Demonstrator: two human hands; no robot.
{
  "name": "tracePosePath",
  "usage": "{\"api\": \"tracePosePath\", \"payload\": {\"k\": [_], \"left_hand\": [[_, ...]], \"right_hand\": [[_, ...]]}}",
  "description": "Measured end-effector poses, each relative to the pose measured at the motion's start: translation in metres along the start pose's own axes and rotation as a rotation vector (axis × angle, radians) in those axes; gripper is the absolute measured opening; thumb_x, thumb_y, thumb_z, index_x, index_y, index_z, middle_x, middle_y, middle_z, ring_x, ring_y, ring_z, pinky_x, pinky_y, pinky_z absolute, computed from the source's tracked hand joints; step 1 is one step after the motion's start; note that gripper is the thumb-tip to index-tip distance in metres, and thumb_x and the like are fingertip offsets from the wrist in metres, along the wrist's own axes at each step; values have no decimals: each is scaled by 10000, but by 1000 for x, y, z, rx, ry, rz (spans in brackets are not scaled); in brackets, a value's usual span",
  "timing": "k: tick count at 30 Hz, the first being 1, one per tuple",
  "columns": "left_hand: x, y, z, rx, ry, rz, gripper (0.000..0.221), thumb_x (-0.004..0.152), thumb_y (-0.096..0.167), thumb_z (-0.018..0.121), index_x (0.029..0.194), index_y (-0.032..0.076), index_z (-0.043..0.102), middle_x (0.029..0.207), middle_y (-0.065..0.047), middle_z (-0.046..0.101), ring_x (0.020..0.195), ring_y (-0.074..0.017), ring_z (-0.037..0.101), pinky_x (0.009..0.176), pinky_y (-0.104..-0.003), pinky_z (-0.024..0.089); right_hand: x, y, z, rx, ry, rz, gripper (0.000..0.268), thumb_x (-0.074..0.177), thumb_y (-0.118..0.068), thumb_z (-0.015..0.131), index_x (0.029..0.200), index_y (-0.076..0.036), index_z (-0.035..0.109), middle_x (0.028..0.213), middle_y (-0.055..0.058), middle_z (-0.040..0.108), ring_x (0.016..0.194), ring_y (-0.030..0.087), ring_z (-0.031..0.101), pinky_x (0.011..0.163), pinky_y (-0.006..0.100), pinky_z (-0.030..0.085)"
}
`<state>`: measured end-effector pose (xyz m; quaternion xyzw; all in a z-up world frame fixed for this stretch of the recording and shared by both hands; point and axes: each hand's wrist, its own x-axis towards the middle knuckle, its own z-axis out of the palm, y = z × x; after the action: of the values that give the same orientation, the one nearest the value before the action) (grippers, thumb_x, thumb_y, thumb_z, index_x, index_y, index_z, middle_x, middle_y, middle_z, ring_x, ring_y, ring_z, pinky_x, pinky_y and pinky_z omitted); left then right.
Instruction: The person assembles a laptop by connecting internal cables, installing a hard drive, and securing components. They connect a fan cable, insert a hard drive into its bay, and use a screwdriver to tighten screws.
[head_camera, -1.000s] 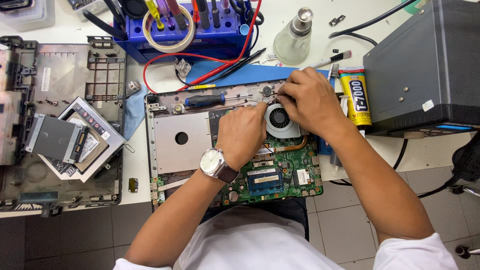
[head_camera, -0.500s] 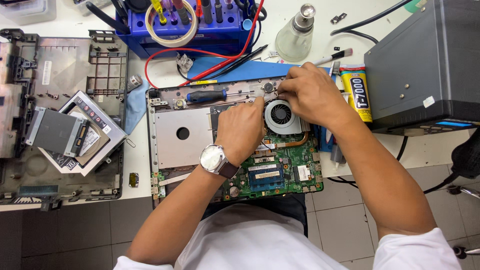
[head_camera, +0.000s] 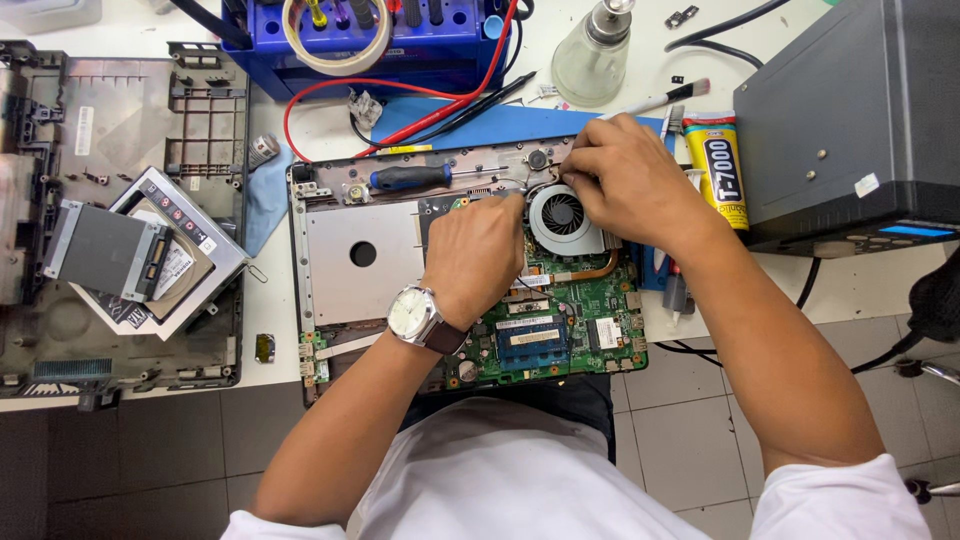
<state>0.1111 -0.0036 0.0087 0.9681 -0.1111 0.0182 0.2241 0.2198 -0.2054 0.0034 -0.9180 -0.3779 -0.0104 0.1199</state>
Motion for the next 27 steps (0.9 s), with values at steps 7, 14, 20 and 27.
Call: {"api": "tracePosePath", "payload": {"k": [7, 14, 20, 27], "left_hand": [[1, -1, -7, -104, -58, -30, 241, 966, 71, 448, 933, 26, 683, 705, -106, 667, 648, -340, 711, 584, -460, 569], [-8, 3, -14, -190, -37, -87, 221, 981, 74, 497, 1048, -10, 690, 790, -176, 712, 730, -405, 740, 641, -528, 575], [-11, 7, -10, -170, -15, -84, 219, 972, 96, 514, 1029, -3, 700, 760, -170, 706, 720, -421, 734, 639, -531, 584], [-8, 2, 19, -91, -45, -197, 215, 964, 266, 558, 893, 66, 589, 842, -166, 701, 755, -485, 629, 582, -620, 460]], "right_hand": [[-2, 2, 3, 15, 60, -20, 36, 915, -189, 738, 918, -166, 766, 997, 43, 670, 1050, 323, 645, 885, 472, 517], [-10, 4, 6, 91, 142, -49, 51, 946, -151, 751, 988, -149, 779, 1022, 73, 687, 1056, 354, 664, 891, 485, 523], [-10, 5, 8, 97, 152, -61, 42, 945, -159, 755, 983, -155, 774, 1017, 72, 686, 1054, 355, 664, 892, 480, 522], [-9, 4, 6, 153, 151, -111, 98, 1008, -156, 715, 1029, -92, 788, 1009, 81, 660, 964, 342, 572, 804, 483, 467]]}}
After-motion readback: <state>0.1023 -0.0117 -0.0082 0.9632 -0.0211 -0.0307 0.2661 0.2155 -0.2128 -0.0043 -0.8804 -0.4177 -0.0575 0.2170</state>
